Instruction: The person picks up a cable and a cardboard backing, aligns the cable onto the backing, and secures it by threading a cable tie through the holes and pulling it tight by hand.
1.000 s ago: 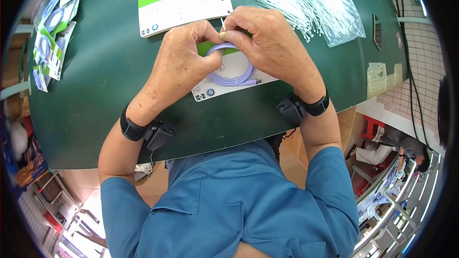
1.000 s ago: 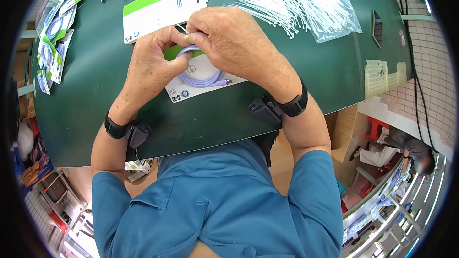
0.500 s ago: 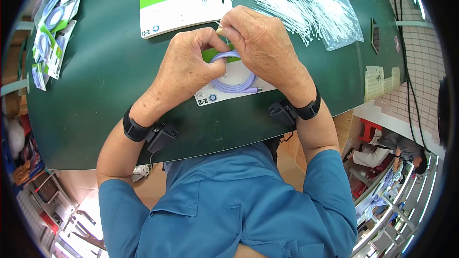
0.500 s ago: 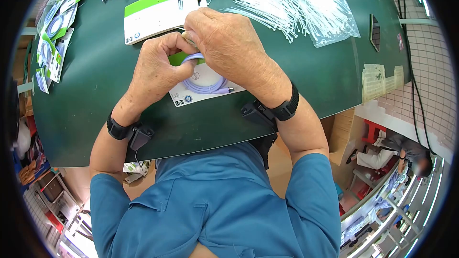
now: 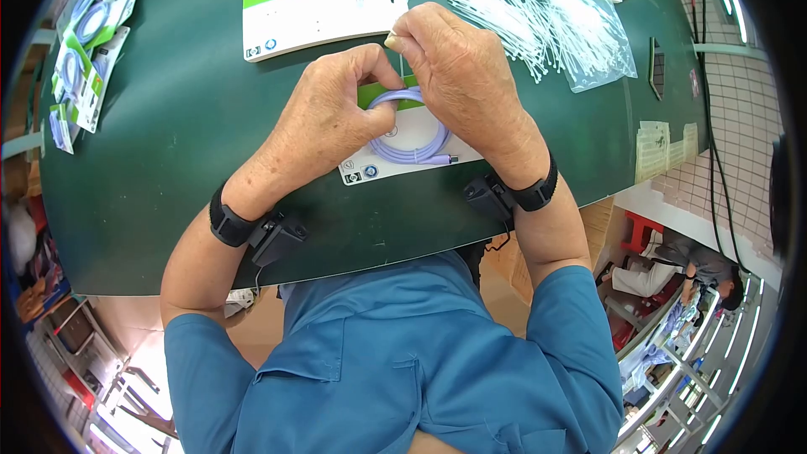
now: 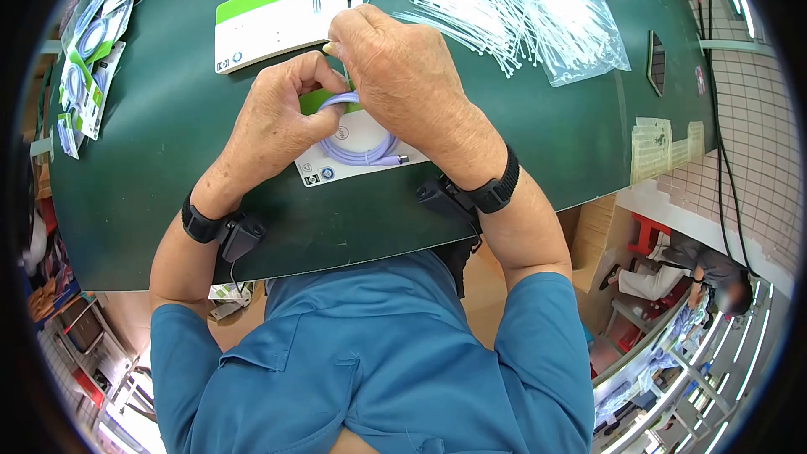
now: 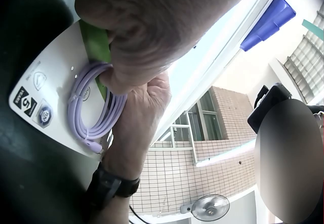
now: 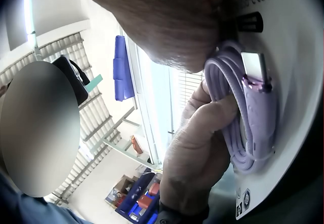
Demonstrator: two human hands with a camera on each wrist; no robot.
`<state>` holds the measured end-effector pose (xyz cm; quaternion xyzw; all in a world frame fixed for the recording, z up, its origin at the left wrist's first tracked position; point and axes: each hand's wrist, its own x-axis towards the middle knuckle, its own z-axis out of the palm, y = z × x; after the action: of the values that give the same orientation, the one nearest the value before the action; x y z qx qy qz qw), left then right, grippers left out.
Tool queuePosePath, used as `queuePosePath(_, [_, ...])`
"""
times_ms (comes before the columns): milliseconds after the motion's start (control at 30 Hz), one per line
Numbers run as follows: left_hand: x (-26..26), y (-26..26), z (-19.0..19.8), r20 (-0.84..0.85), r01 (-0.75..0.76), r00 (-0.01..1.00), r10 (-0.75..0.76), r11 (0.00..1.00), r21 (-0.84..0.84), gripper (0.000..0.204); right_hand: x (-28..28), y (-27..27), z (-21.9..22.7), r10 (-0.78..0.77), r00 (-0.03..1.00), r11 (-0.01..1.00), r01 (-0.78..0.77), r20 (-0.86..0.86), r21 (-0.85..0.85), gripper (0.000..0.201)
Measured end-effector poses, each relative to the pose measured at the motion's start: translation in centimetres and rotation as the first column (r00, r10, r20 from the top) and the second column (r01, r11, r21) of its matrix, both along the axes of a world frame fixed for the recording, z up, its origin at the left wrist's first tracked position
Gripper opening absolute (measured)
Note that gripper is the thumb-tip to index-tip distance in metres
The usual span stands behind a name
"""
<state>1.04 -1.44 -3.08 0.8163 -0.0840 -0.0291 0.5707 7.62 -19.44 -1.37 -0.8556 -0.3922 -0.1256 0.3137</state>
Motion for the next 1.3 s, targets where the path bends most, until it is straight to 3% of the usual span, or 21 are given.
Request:
queuePosePath(733, [-0.07, -0.17, 0.03, 0.013, -0.005, 1.000, 0.005, 1.000, 0.003, 0.014, -0.06, 0.16, -0.54, -0.053, 0.998, 0.998, 0.053, 0.013, -0.015, 0.010])
queuePosePath(1000, [-0.04, -0.11, -0.12, -0.020, -0.014, 1.000, 0.014, 1.000, -0.025, 0.016, -0.15, 0.32, -0.63, -0.045, 0.999, 0.997, 0.044, 0.015, 0.055, 0.011])
queuePosePath(1133, [-0.01, 0.00, -0.18, -0.048, -0.014, 0.999, 0.013, 0.999, -0.031, 0.016, -0.17, 0.31, -0.31, -0.020, 1.000, 0.999, 0.021, -0.017, 0.042, 0.011])
queuePosePath(1233, [-0.17, -0.28, -0.14, -0.015, -0.012, 1.000, 0.012, 0.999, -0.049, 0.018, 0.04, 0.14, -0.12, 0.110, 0.974, 0.981, -0.075, -0.199, 0.180, 0.011])
queuePosePath(1300, [-0.20, -0.28, -0.11, 0.003, -0.014, 1.000, 0.014, 0.998, -0.059, 0.018, 0.26, -0.22, 0.23, 0.128, 0.968, 0.977, -0.086, -0.216, 0.193, 0.011])
